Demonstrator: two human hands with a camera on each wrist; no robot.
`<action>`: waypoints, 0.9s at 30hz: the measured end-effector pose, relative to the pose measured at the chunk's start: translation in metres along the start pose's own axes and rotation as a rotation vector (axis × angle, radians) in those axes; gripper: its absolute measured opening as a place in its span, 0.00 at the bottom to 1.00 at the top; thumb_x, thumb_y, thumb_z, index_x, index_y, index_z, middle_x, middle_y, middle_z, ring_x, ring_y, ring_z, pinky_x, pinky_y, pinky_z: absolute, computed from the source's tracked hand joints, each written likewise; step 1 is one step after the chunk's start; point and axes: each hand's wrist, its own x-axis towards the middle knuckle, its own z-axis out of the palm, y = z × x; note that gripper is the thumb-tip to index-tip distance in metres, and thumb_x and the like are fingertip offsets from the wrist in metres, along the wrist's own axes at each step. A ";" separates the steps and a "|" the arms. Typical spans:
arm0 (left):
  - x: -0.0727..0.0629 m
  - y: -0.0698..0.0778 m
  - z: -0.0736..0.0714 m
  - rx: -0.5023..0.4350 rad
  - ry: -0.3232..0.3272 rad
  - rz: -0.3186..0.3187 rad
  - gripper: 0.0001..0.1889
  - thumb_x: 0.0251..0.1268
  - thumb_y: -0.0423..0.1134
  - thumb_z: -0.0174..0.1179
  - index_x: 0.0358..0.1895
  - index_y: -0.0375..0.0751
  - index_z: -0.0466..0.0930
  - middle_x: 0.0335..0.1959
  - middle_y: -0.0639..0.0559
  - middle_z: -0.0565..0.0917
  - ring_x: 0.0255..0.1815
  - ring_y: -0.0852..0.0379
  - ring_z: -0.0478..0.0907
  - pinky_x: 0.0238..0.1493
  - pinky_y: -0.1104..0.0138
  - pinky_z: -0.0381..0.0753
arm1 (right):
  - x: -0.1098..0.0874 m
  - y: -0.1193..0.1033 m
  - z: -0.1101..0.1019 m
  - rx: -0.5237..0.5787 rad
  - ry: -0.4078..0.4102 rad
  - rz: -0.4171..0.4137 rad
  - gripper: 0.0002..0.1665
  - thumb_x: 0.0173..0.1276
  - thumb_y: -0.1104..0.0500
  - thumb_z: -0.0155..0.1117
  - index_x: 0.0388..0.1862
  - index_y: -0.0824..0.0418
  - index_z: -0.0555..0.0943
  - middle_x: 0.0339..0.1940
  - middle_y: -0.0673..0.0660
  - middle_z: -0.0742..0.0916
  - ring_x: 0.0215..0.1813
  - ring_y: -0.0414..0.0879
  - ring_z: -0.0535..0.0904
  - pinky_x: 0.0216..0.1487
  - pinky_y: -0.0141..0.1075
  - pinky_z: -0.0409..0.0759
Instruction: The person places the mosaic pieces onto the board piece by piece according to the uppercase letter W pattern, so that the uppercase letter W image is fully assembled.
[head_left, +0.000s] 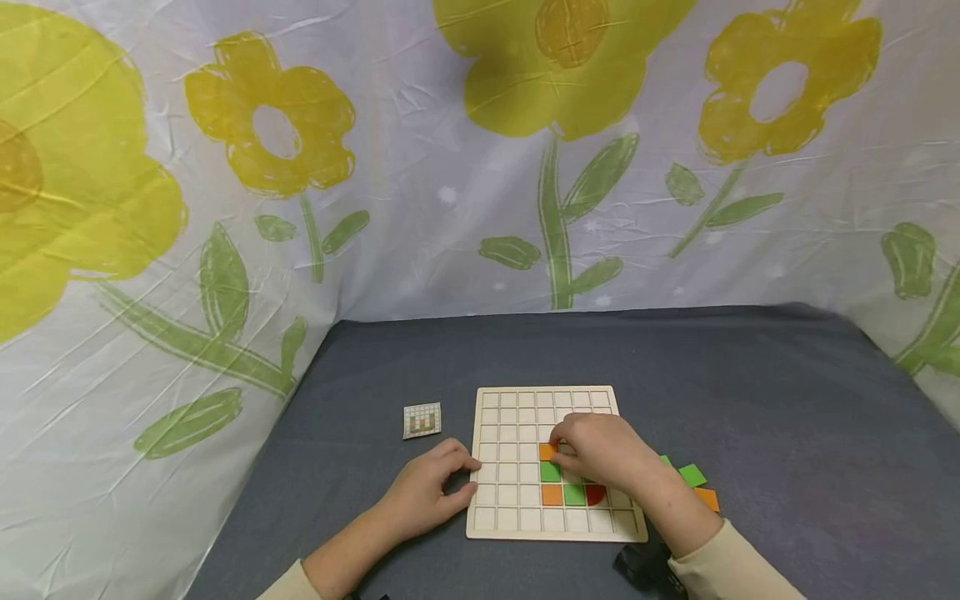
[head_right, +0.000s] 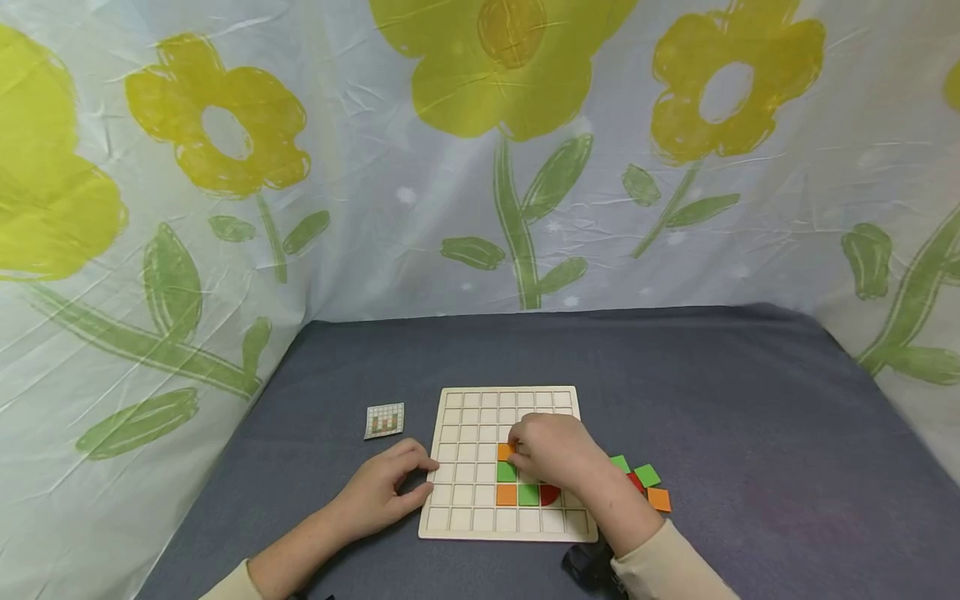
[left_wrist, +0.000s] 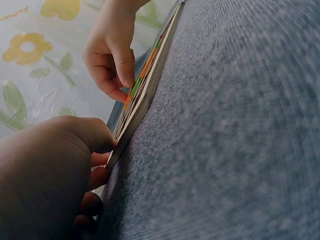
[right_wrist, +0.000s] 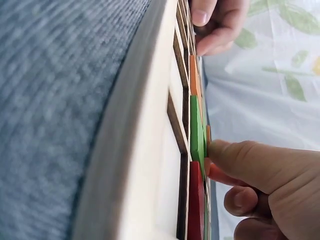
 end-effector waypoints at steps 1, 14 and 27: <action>0.000 0.000 0.000 0.000 0.000 0.000 0.11 0.66 0.38 0.70 0.49 0.49 0.86 0.46 0.64 0.79 0.40 0.67 0.76 0.43 0.68 0.79 | 0.000 0.000 0.000 -0.004 0.003 -0.001 0.06 0.65 0.54 0.76 0.38 0.54 0.89 0.34 0.45 0.86 0.32 0.37 0.79 0.33 0.35 0.78; 0.000 0.000 0.000 -0.005 0.005 0.001 0.11 0.65 0.37 0.70 0.49 0.49 0.86 0.45 0.63 0.79 0.39 0.67 0.76 0.42 0.68 0.79 | -0.001 0.002 0.003 0.036 -0.006 0.046 0.07 0.67 0.54 0.73 0.42 0.53 0.89 0.38 0.44 0.87 0.37 0.38 0.81 0.36 0.37 0.80; -0.001 0.000 -0.001 0.002 0.002 0.001 0.11 0.66 0.39 0.69 0.50 0.50 0.86 0.47 0.63 0.78 0.38 0.67 0.74 0.42 0.69 0.78 | -0.018 0.025 -0.021 0.478 -0.025 0.199 0.13 0.71 0.53 0.71 0.50 0.58 0.87 0.25 0.45 0.77 0.23 0.38 0.67 0.27 0.34 0.68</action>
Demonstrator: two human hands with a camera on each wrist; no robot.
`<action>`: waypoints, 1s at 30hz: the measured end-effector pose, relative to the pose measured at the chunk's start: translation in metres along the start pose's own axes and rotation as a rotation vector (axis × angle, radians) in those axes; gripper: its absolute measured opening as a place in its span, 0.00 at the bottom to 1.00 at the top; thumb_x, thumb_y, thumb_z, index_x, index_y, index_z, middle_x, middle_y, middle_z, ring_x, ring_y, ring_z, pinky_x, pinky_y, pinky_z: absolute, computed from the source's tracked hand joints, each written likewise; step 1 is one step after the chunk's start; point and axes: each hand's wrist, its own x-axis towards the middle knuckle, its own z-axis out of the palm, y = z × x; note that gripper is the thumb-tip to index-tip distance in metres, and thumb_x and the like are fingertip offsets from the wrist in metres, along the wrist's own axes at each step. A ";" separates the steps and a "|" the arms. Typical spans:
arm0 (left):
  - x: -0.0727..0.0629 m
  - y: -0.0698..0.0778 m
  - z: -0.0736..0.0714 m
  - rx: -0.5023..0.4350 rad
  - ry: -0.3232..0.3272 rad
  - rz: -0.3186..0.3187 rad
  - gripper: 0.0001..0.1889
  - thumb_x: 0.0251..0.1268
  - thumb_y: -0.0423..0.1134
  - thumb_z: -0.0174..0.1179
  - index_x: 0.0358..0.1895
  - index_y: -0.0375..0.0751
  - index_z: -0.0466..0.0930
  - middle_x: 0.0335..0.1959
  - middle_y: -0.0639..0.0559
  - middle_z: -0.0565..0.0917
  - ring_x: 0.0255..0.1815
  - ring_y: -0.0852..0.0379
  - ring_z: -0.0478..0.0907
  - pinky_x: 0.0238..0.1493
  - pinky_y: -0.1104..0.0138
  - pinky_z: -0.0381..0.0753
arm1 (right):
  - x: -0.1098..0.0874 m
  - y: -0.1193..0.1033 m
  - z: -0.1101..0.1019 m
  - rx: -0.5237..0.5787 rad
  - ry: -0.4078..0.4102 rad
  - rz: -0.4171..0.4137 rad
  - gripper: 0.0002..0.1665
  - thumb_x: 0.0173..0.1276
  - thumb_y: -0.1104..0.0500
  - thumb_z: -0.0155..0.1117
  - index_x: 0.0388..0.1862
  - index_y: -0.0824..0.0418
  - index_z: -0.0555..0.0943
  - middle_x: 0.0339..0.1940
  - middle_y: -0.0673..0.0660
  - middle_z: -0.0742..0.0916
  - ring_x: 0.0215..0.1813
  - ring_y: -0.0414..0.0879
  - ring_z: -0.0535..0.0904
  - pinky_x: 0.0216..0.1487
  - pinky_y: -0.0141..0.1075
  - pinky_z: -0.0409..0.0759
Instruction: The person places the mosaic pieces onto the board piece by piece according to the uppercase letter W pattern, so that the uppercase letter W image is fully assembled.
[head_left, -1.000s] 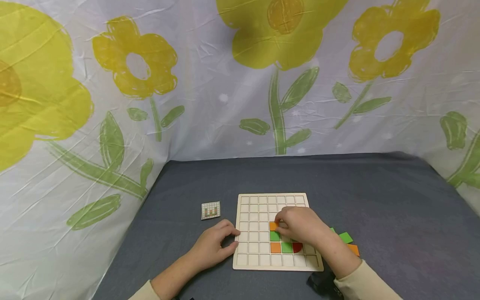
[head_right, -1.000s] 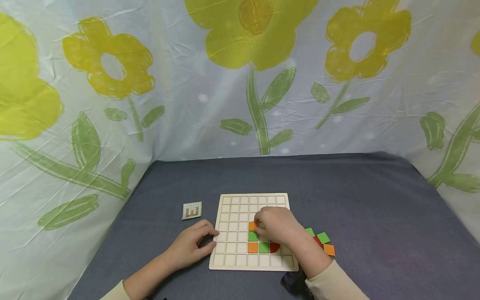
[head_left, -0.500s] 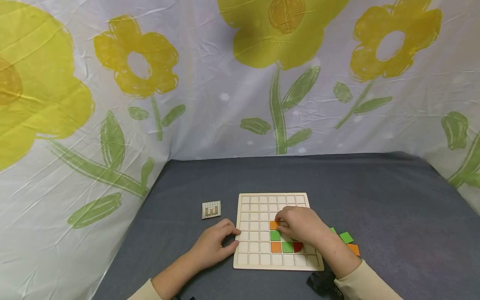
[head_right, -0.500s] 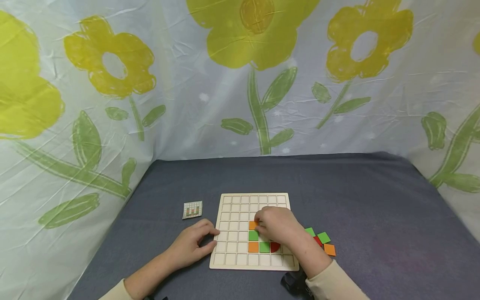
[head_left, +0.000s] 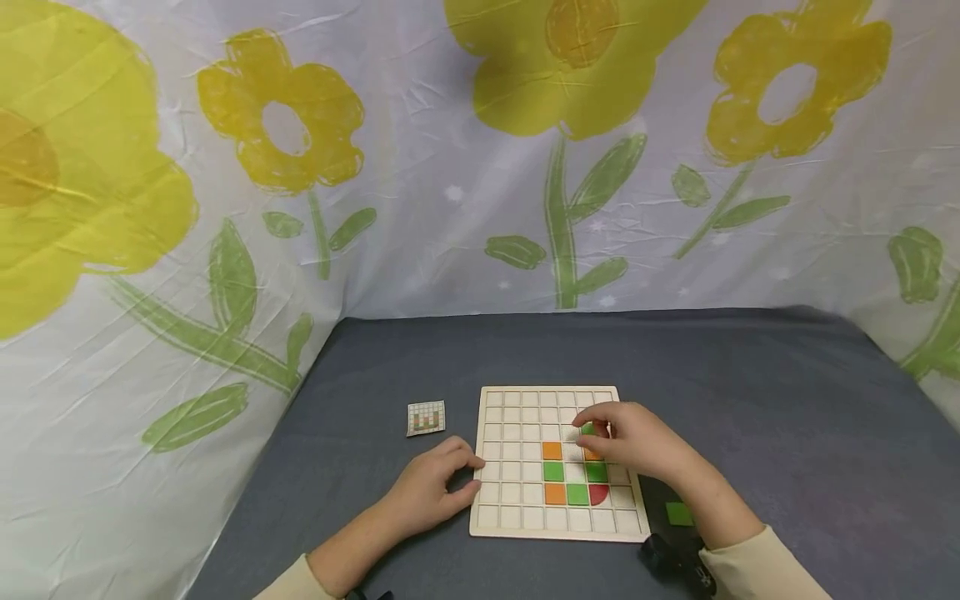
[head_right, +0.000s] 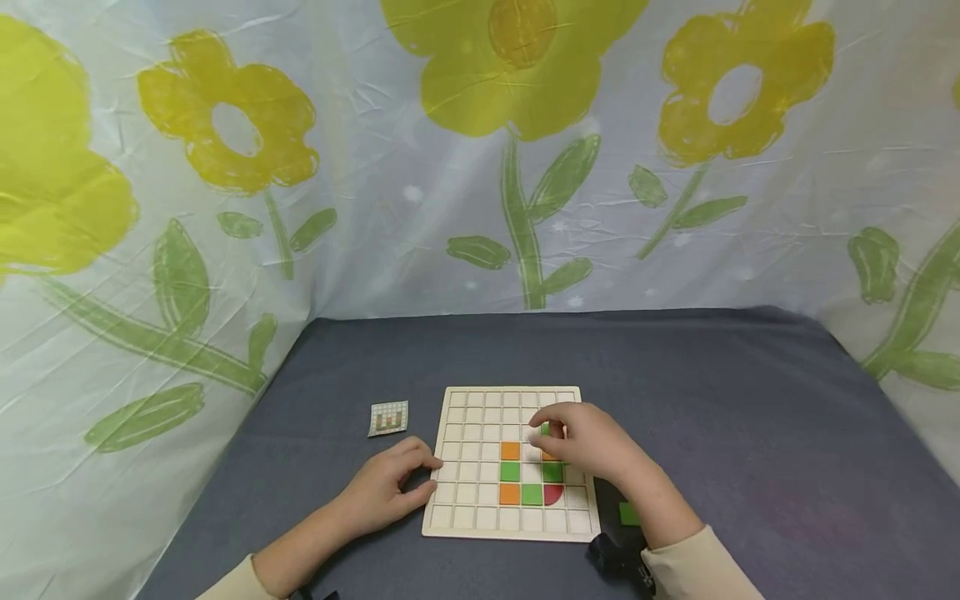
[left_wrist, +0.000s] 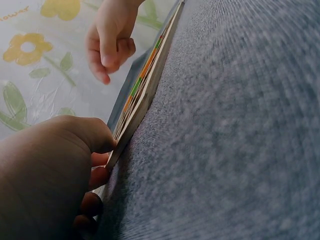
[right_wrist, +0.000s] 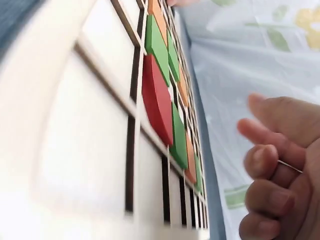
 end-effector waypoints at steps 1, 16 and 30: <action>0.000 0.000 0.000 -0.002 -0.001 0.000 0.11 0.67 0.39 0.69 0.50 0.50 0.86 0.47 0.63 0.78 0.38 0.67 0.74 0.41 0.69 0.78 | -0.003 0.001 -0.003 0.028 0.006 0.009 0.14 0.71 0.52 0.71 0.51 0.58 0.87 0.26 0.46 0.77 0.23 0.39 0.68 0.27 0.34 0.69; 0.000 0.001 -0.002 0.004 -0.003 0.004 0.11 0.67 0.39 0.69 0.50 0.49 0.85 0.46 0.62 0.78 0.39 0.67 0.75 0.42 0.68 0.79 | -0.055 0.035 -0.040 0.168 0.060 0.156 0.18 0.72 0.53 0.70 0.55 0.61 0.84 0.31 0.54 0.76 0.26 0.43 0.70 0.25 0.36 0.68; 0.001 0.000 0.000 0.003 -0.015 -0.008 0.11 0.67 0.39 0.69 0.51 0.50 0.86 0.46 0.62 0.79 0.40 0.68 0.75 0.43 0.67 0.79 | -0.088 0.077 -0.053 0.208 0.009 0.171 0.24 0.70 0.56 0.72 0.60 0.67 0.82 0.32 0.55 0.77 0.26 0.40 0.70 0.27 0.34 0.71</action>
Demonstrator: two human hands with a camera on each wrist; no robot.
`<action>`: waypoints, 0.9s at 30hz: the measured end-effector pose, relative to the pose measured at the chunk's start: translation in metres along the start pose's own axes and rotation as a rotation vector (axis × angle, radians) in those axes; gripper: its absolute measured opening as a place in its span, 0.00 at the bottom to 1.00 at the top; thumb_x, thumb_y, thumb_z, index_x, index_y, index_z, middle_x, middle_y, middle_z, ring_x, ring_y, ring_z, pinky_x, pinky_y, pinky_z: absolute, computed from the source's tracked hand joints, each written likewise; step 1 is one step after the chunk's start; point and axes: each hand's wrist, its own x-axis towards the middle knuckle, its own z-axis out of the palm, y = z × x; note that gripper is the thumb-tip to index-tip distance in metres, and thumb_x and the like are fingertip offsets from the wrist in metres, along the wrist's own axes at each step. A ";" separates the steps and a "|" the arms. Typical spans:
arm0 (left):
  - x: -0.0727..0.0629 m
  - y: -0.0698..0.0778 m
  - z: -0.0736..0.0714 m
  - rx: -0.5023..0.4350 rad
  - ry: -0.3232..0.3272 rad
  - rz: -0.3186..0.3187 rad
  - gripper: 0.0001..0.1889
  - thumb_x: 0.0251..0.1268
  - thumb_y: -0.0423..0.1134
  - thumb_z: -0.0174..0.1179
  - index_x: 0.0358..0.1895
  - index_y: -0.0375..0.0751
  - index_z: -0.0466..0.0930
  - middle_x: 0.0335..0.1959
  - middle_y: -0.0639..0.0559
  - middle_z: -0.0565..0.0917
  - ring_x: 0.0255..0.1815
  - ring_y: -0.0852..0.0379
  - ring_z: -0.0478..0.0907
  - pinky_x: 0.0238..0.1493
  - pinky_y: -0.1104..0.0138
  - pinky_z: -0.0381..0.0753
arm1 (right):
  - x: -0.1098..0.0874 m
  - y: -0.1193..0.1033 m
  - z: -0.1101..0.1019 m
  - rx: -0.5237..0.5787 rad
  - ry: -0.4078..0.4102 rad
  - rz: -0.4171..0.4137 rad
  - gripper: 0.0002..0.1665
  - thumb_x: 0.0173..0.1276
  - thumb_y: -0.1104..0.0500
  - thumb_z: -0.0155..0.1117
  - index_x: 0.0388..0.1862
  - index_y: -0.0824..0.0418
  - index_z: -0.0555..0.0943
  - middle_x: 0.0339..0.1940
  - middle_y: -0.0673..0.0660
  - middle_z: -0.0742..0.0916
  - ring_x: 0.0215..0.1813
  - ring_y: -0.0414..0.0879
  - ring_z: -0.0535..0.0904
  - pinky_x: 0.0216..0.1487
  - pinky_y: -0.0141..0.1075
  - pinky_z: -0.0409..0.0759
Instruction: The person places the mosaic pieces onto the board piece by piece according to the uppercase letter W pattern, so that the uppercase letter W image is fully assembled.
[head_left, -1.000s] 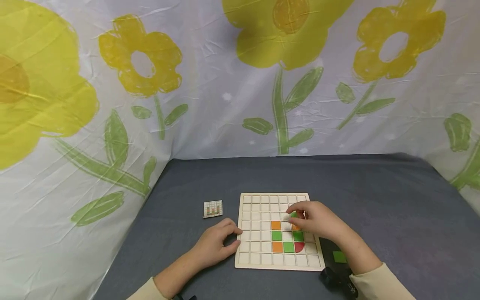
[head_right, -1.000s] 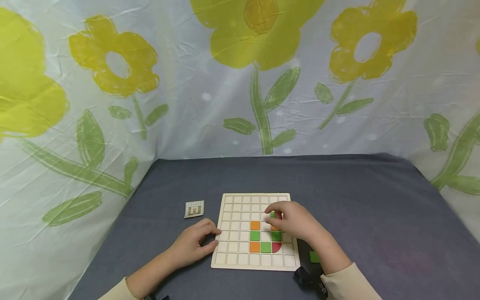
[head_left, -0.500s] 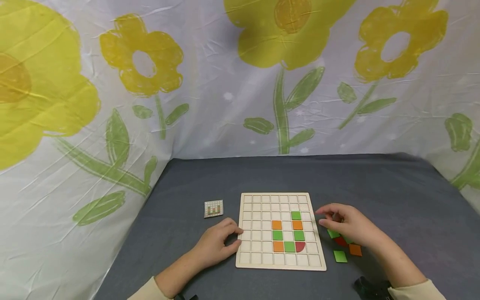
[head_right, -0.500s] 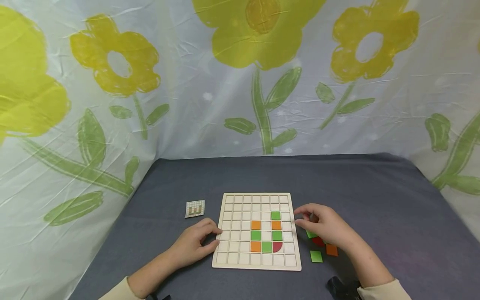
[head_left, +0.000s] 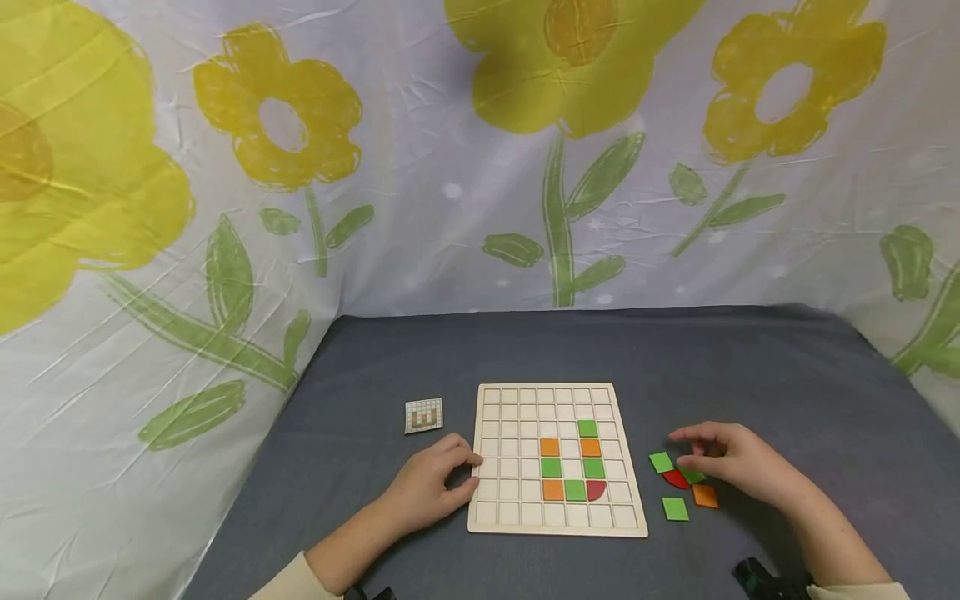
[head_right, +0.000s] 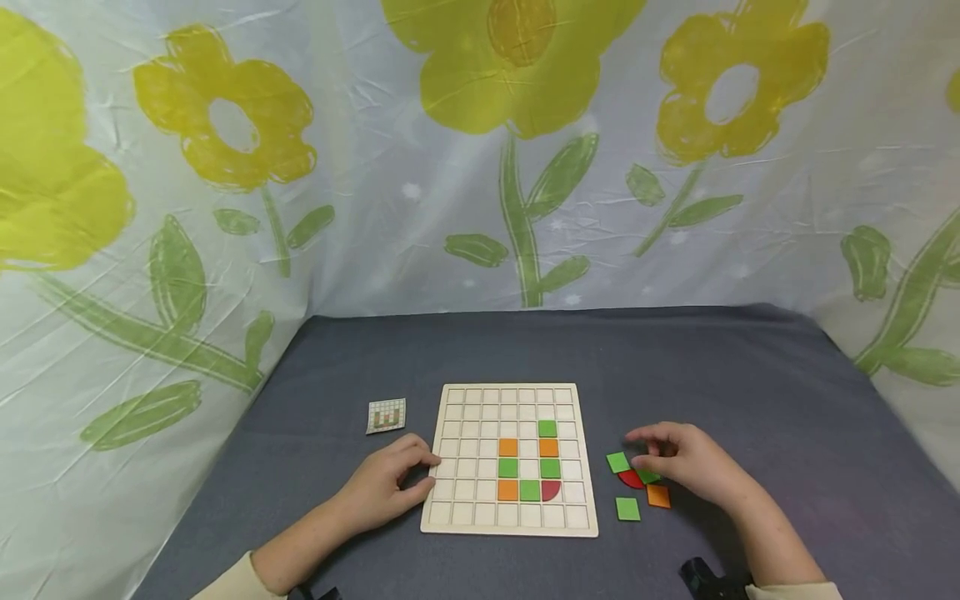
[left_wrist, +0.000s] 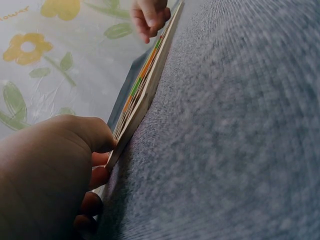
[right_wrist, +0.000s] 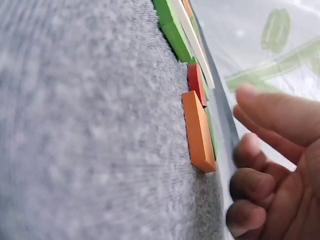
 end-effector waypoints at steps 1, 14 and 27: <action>0.000 0.000 0.000 0.001 0.001 0.001 0.11 0.67 0.39 0.69 0.51 0.50 0.86 0.46 0.62 0.79 0.40 0.67 0.76 0.43 0.66 0.79 | 0.000 0.002 0.001 0.012 -0.021 -0.001 0.24 0.70 0.56 0.72 0.60 0.68 0.82 0.32 0.55 0.77 0.26 0.40 0.70 0.28 0.34 0.71; 0.001 0.001 -0.001 -0.001 0.010 0.023 0.11 0.67 0.39 0.69 0.51 0.48 0.86 0.46 0.61 0.79 0.40 0.67 0.76 0.43 0.67 0.79 | 0.004 0.008 0.014 -0.088 0.045 0.028 0.19 0.70 0.53 0.72 0.55 0.59 0.88 0.30 0.52 0.82 0.28 0.40 0.75 0.28 0.35 0.75; 0.000 -0.001 0.001 -0.007 0.011 0.027 0.11 0.67 0.39 0.69 0.51 0.49 0.85 0.46 0.61 0.79 0.39 0.67 0.76 0.42 0.67 0.79 | 0.003 0.006 0.018 -0.158 0.064 -0.001 0.13 0.67 0.52 0.75 0.49 0.53 0.91 0.30 0.49 0.79 0.28 0.40 0.73 0.28 0.34 0.74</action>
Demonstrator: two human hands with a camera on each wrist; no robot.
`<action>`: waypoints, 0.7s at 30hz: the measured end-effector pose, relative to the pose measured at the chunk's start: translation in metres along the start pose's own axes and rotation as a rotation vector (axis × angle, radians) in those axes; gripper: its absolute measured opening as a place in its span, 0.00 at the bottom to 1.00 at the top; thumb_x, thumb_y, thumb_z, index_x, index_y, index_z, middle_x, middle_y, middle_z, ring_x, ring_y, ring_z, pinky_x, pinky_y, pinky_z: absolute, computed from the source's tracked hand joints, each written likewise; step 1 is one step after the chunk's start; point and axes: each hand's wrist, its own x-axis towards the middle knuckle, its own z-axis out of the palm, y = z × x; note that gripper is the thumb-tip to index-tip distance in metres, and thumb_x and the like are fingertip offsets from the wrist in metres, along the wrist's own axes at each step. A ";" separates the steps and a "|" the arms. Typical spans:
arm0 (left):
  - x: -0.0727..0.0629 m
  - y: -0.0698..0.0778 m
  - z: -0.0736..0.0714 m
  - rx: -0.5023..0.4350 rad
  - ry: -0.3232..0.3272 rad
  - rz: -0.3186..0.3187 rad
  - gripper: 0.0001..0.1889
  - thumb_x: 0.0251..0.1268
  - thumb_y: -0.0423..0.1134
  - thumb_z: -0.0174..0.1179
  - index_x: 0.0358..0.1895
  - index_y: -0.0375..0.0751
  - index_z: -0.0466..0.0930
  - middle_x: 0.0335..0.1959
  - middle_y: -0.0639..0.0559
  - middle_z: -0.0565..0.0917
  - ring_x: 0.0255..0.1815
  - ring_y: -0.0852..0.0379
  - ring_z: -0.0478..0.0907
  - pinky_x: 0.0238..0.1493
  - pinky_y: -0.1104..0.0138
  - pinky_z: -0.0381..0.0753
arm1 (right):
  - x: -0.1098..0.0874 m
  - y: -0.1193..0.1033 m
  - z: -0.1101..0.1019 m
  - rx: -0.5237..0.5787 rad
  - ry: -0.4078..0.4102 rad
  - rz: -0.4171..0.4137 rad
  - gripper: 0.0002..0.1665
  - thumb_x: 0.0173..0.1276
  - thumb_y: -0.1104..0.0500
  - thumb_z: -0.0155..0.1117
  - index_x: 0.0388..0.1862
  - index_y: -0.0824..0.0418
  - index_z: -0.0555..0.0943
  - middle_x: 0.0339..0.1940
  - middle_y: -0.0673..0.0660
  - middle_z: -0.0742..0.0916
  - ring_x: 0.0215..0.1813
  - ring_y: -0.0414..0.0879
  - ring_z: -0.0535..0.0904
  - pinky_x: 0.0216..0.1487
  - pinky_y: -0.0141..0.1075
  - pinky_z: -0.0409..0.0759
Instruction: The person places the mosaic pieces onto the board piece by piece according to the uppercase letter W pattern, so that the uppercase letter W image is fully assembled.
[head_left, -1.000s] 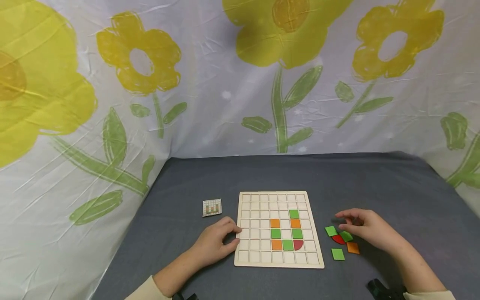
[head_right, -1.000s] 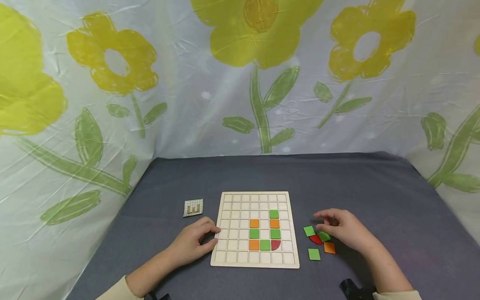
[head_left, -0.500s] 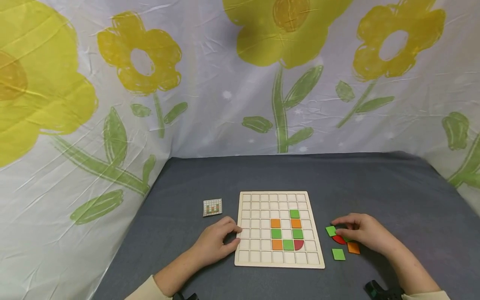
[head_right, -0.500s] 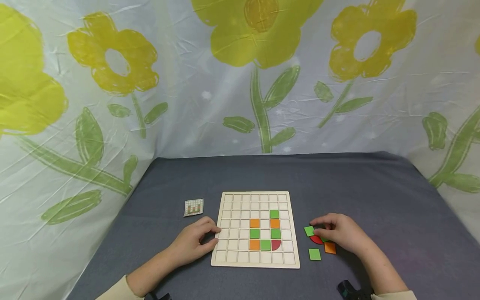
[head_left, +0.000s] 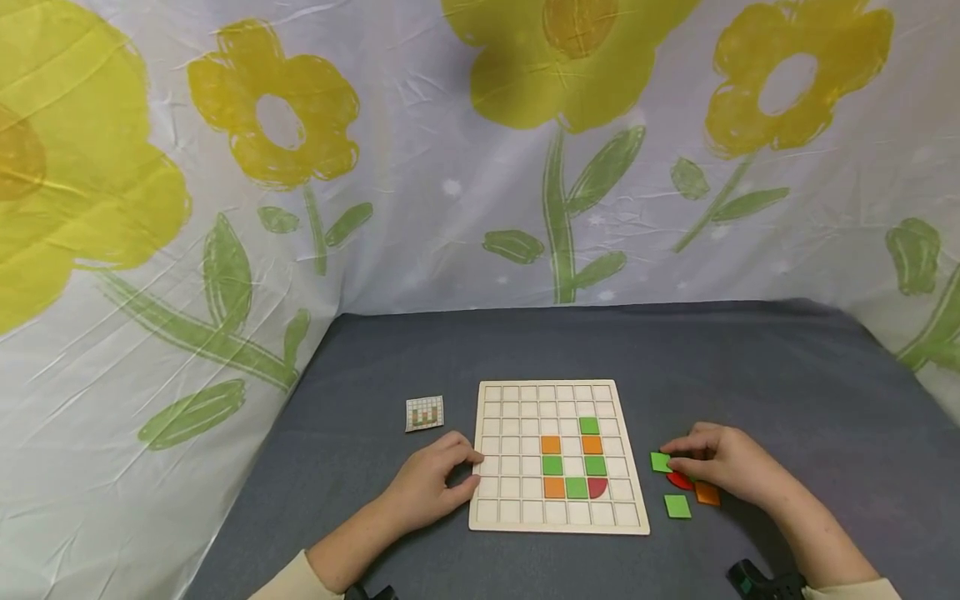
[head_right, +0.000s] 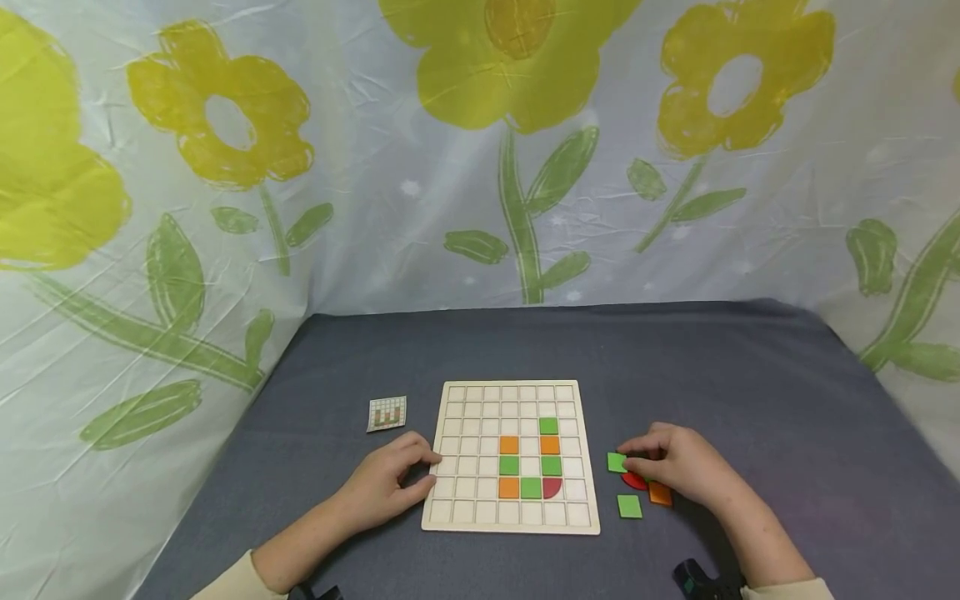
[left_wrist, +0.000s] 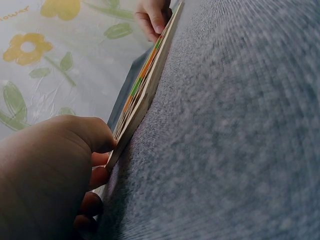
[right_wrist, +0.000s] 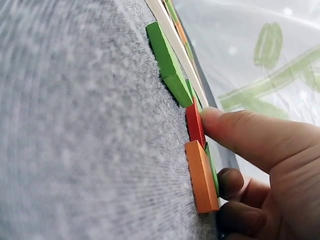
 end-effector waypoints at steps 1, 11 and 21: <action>0.000 0.000 0.000 0.000 0.000 -0.001 0.11 0.67 0.39 0.69 0.51 0.49 0.85 0.46 0.61 0.79 0.40 0.67 0.76 0.42 0.68 0.79 | 0.000 0.000 0.000 -0.006 -0.001 -0.006 0.13 0.66 0.52 0.75 0.49 0.52 0.91 0.30 0.49 0.79 0.28 0.39 0.73 0.28 0.34 0.74; 0.001 0.001 -0.001 -0.004 -0.003 -0.008 0.11 0.67 0.39 0.69 0.51 0.49 0.85 0.46 0.62 0.79 0.40 0.68 0.75 0.42 0.68 0.79 | 0.001 -0.010 0.005 -0.081 -0.002 0.021 0.16 0.63 0.46 0.77 0.48 0.49 0.90 0.29 0.47 0.78 0.28 0.39 0.72 0.30 0.35 0.72; 0.000 0.000 0.000 0.000 0.000 -0.001 0.11 0.67 0.39 0.69 0.51 0.49 0.85 0.47 0.62 0.79 0.39 0.67 0.75 0.42 0.68 0.79 | 0.003 -0.009 0.006 -0.115 0.049 0.004 0.14 0.60 0.51 0.81 0.41 0.50 0.87 0.28 0.47 0.76 0.27 0.38 0.70 0.30 0.34 0.69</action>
